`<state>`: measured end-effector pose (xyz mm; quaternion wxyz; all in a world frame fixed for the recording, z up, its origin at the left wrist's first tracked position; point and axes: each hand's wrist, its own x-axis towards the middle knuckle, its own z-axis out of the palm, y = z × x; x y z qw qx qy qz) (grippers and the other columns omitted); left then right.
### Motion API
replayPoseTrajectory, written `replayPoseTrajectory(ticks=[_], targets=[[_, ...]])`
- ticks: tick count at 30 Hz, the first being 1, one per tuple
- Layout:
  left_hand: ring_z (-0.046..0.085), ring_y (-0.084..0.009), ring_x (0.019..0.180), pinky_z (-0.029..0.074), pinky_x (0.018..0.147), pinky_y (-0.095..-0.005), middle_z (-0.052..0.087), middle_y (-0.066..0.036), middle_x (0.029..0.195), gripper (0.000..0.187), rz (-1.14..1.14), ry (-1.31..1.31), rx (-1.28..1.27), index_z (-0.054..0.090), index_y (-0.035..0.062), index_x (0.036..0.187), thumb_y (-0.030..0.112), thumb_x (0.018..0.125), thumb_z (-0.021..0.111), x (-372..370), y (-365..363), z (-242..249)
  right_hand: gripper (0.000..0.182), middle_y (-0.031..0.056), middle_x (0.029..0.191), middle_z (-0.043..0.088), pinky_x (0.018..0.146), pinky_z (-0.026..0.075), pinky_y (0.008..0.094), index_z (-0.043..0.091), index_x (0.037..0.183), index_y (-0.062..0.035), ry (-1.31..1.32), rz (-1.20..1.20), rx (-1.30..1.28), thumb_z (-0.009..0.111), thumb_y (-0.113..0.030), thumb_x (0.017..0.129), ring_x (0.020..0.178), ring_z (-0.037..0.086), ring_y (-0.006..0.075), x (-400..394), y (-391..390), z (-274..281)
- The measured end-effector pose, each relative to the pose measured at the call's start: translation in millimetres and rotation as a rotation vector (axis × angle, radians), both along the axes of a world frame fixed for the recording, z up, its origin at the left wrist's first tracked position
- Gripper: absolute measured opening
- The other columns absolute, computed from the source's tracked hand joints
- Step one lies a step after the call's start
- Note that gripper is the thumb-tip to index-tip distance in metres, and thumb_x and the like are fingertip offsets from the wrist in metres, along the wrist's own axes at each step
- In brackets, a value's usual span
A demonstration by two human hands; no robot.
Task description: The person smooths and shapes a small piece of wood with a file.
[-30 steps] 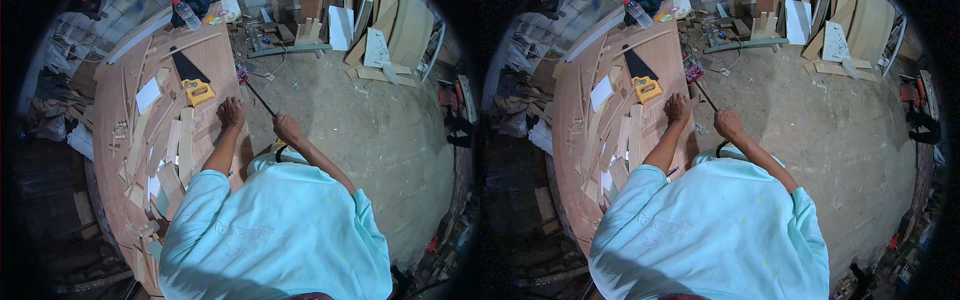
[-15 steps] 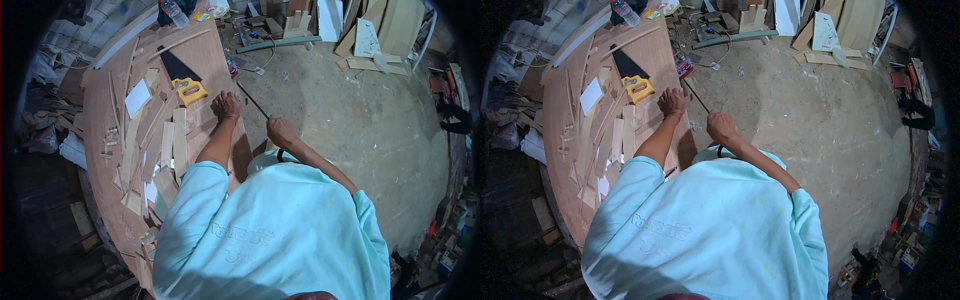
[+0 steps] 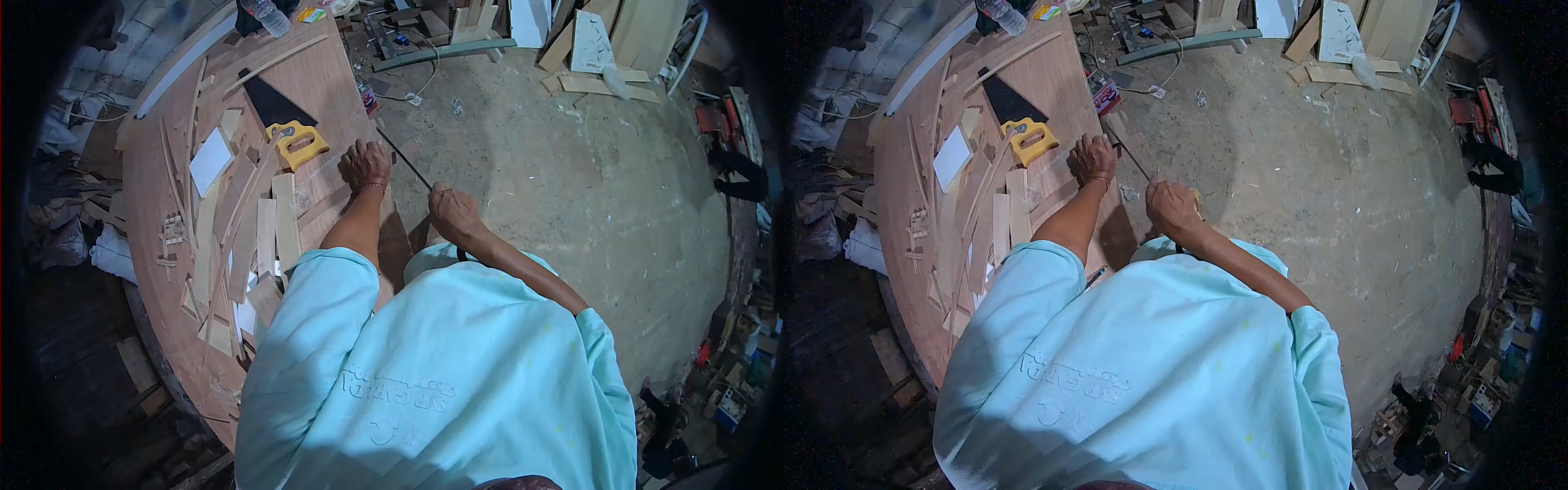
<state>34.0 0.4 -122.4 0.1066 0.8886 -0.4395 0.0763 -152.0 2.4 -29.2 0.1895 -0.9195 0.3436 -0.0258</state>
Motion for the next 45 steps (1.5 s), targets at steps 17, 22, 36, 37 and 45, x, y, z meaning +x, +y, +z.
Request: replayPoseTrajectory(ticks=[17, 22, 36, 37, 45], targets=[[0.047, -0.0238, 0.081, 0.035, 0.072, -0.0381, 0.050, -0.008, 0.082, 0.025, 0.014, -0.011, -0.021, 0.058, 0.0085, 0.069, 0.027, 0.077, 0.044, -4.0, 0.7, 7.9, 0.018, 0.0177, 0.062, 0.058, 0.044, 0.046, 0.0384, 0.052, 0.075, 0.0027, 0.113, -0.042, 0.074, 0.042, -0.012, 0.076, 0.057, 0.060, 0.0277, 6.6, 3.2, 9.0], [0.047, -0.0238, 0.081, 0.035, 0.073, -0.0383, 0.051, -0.008, 0.081, 0.024, -0.017, -0.018, -0.030, 0.059, 0.0084, 0.069, 0.026, 0.077, 0.045, -0.9, -0.3, 1.6, 0.016, 0.0181, 0.066, 0.058, 0.046, 0.047, 0.0358, 0.056, 0.072, 0.0013, 0.154, 0.109, -0.034, 0.046, -0.012, 0.072, 0.059, 0.060, 0.0254, 14.1, 2.6, 28.4], [0.045, -0.0244, 0.085, 0.032, 0.077, -0.0393, 0.050, -0.008, 0.086, 0.028, -0.009, 0.066, 0.035, 0.060, 0.0066, 0.076, 0.027, 0.078, 0.041, 1.2, -2.1, -0.7, 0.014, 0.0150, 0.068, 0.057, 0.049, 0.046, 0.0337, 0.053, 0.075, 0.0004, 0.107, 0.099, 0.034, 0.043, -0.009, 0.070, 0.061, 0.058, 0.0268, 61.4, -30.6, -29.5], [0.045, -0.0242, 0.084, 0.032, 0.077, -0.0394, 0.050, -0.008, 0.087, 0.027, 0.009, 0.073, 0.043, 0.060, 0.0068, 0.077, 0.027, 0.078, 0.042, 0.2, -2.3, 2.8, 0.014, 0.0150, 0.068, 0.057, 0.049, 0.046, 0.0337, 0.053, 0.075, 0.0004, 0.107, 0.093, 0.036, 0.043, -0.009, 0.070, 0.061, 0.058, 0.0268, 58.7, -29.2, -26.2], [0.045, -0.0243, 0.085, 0.034, 0.074, -0.0392, 0.050, -0.007, 0.086, 0.024, 0.063, -0.037, -0.087, 0.058, 0.0091, 0.068, 0.027, 0.076, 0.045, -4.0, 0.3, 2.1, 0.016, 0.0164, 0.073, 0.059, 0.055, 0.048, 0.0334, 0.059, 0.069, -0.0002, 0.135, -0.032, 0.099, 0.047, -0.010, 0.071, 0.071, 0.060, 0.0264, 23.2, -11.0, 8.1]])
